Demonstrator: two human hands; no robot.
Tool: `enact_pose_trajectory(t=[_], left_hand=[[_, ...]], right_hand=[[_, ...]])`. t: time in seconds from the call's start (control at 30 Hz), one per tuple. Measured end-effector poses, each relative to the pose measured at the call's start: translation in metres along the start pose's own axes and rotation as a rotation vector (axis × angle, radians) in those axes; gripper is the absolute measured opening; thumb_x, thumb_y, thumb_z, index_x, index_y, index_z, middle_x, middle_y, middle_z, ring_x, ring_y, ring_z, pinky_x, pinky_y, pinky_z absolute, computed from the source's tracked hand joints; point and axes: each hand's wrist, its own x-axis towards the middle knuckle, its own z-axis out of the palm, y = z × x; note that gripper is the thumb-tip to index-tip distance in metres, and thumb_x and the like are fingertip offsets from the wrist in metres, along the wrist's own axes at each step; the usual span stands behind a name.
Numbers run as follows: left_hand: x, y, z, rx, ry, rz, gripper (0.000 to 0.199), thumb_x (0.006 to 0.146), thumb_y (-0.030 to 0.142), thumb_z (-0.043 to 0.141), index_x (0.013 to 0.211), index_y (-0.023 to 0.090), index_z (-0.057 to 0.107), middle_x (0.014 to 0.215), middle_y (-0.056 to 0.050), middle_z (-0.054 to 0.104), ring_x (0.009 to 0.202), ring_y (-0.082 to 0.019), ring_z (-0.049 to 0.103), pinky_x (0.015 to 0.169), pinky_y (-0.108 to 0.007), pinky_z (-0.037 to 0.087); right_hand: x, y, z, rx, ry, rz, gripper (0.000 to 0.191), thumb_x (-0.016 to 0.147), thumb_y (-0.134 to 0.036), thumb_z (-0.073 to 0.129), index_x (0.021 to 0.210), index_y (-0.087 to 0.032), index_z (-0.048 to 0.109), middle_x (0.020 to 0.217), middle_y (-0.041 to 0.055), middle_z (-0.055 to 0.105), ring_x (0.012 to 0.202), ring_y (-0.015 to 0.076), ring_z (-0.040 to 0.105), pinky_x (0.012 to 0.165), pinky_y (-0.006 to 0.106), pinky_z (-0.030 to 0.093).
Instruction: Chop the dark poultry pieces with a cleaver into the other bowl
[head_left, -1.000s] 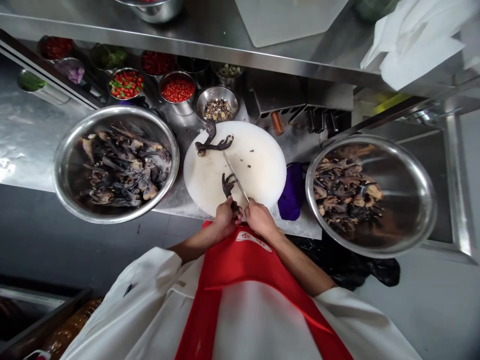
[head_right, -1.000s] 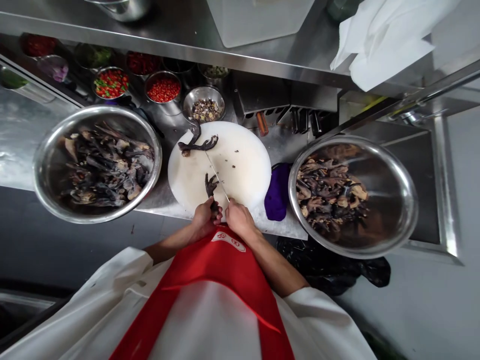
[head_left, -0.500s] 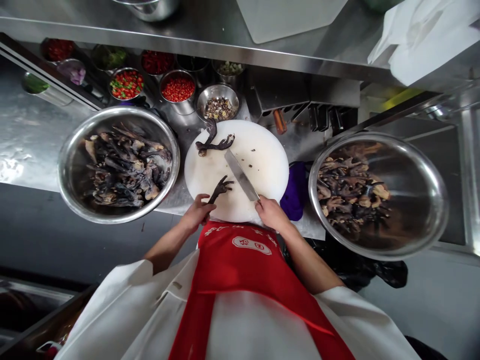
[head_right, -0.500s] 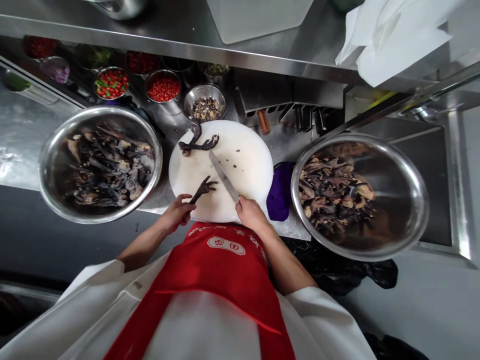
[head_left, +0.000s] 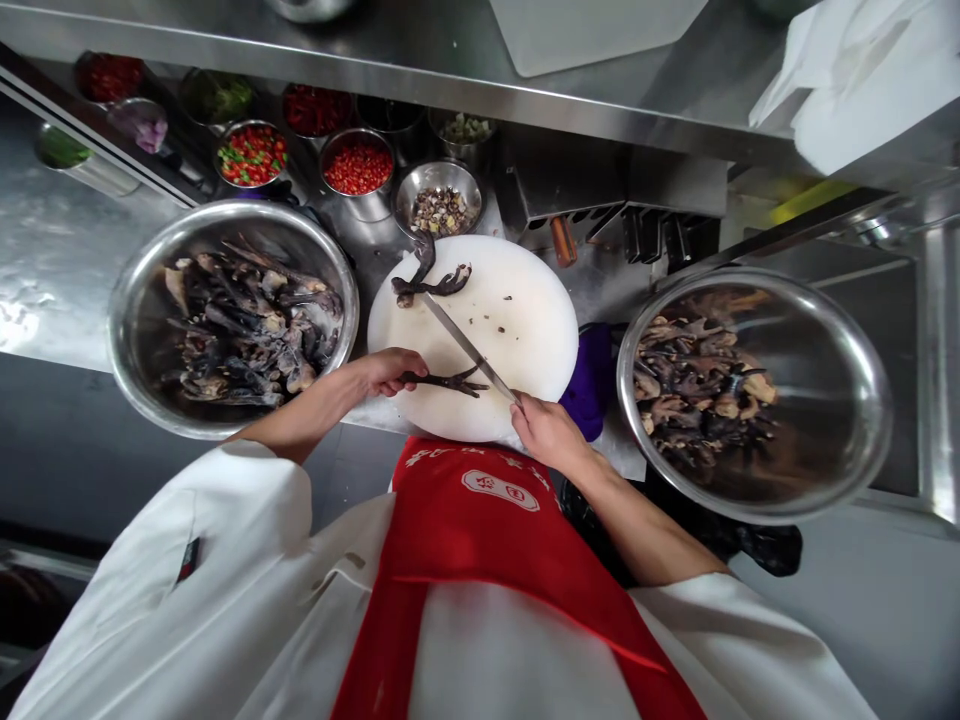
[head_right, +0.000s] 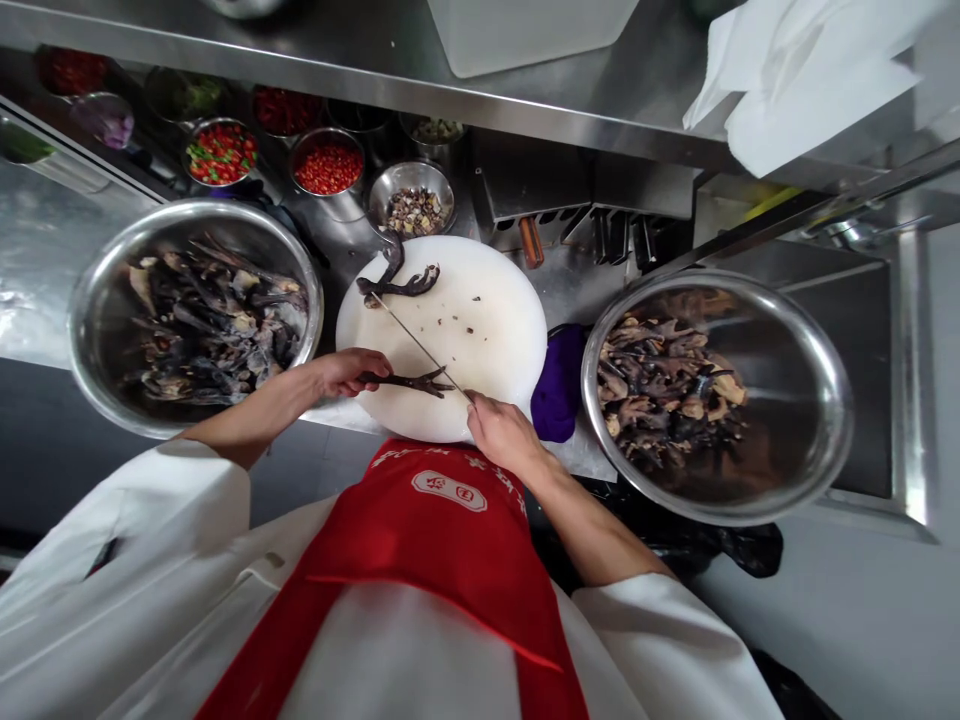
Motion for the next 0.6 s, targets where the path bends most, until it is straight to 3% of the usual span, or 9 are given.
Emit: enact_pose_trajectory(t=[0.17,0.33,0.47,0.6], left_hand=[[-0.011,0.005,-0.005,0.049,0.083,0.026,0.014,0.064,0.023,0.071,0.068,0.017,0.059,0.047,-0.001,0.048,0.032,-0.003,0.018,0.034,-0.016,0.004],[-0.027,-0.013,-0.014,0.285,0.271,0.337,0.016,0.071,0.029,0.066,0.083,0.019,0.062,0.052,0.000,0.054,0.037,-0.008,0.031,0.037,-0.020,0.017],[-0.014,-0.055,0.015,0.337,0.457,0.557,0.034,0.076,0.032,0.063,0.109,0.023,0.058,0.067,0.001,0.060,0.057,-0.013,0.051,0.052,-0.022,0.036],[0.018,-0.089,0.058,0.149,0.410,0.491,0.021,0.084,0.036,0.054,0.097,0.019,0.054,0.066,0.001,0.056,0.056,-0.011,0.048,0.055,-0.022,0.037]], right_hand=[[0.003,0.014,0.015,-0.125,-0.131,0.060,0.026,0.095,-0.025,0.035,0.102,-0.016,0.059,0.088,0.0116,0.069,0.075,0.0226,0.065,0.063,0.028,0.035],[0.001,0.024,0.012,-0.039,-0.129,0.070,0.026,0.095,-0.026,0.036,0.096,-0.017,0.060,0.086,0.0102,0.070,0.076,0.0211,0.065,0.066,0.028,0.035],[-0.009,0.023,0.014,0.096,-0.016,0.134,0.029,0.096,-0.030,0.033,0.092,-0.018,0.059,0.080,0.0077,0.069,0.075,0.0203,0.064,0.068,0.027,0.038],[-0.031,0.014,0.026,0.171,0.029,0.088,0.033,0.097,-0.033,0.029,0.103,-0.018,0.058,0.087,0.0073,0.069,0.080,0.0205,0.064,0.073,0.028,0.041]])
